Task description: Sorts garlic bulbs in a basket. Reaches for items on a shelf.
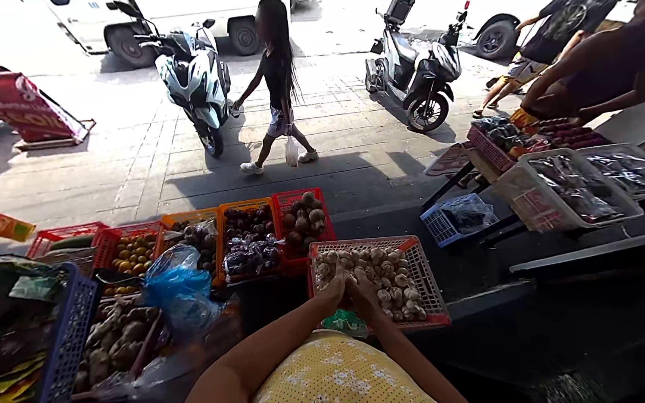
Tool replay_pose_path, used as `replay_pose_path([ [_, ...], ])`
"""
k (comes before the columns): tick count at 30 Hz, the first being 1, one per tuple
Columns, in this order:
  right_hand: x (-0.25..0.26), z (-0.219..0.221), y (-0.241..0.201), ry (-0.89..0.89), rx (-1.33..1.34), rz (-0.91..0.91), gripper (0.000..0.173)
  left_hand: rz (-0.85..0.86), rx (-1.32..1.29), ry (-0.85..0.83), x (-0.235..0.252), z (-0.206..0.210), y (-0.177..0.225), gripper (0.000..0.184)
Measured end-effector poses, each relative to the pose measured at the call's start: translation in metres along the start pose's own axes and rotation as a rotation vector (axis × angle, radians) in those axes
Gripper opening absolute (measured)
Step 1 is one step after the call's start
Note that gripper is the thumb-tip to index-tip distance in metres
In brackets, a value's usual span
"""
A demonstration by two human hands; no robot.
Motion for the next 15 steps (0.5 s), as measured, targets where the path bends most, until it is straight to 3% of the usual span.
replay_pose_path([
  [2,-0.003,-0.002,-0.008,-0.009,-0.039,0.006,0.05,0.023,0.133,0.012,-0.006,0.003,0.0,0.088],
  [5,-0.007,-0.001,-0.018,-0.021,-0.171,-0.009,0.052,0.1,0.329,0.009,-0.005,0.006,-0.004,0.073],
  [10,-0.011,0.001,-0.021,-0.022,-0.155,-0.075,0.047,0.118,0.265,-0.002,0.002,0.005,-0.01,0.067],
  [15,-0.007,-0.003,-0.015,-0.042,-0.021,-0.08,0.049,0.128,0.351,-0.017,-0.003,0.003,-0.006,0.071],
])
Point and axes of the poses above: each hand's wrist, its own x-axis towards the middle knuckle, its own z-axis out of the palm, y = z × x, the point moved 1 cm from there along x, towards the middle knuckle, and after that the axes turned 8 degrees about x, right-handed, at the moved point
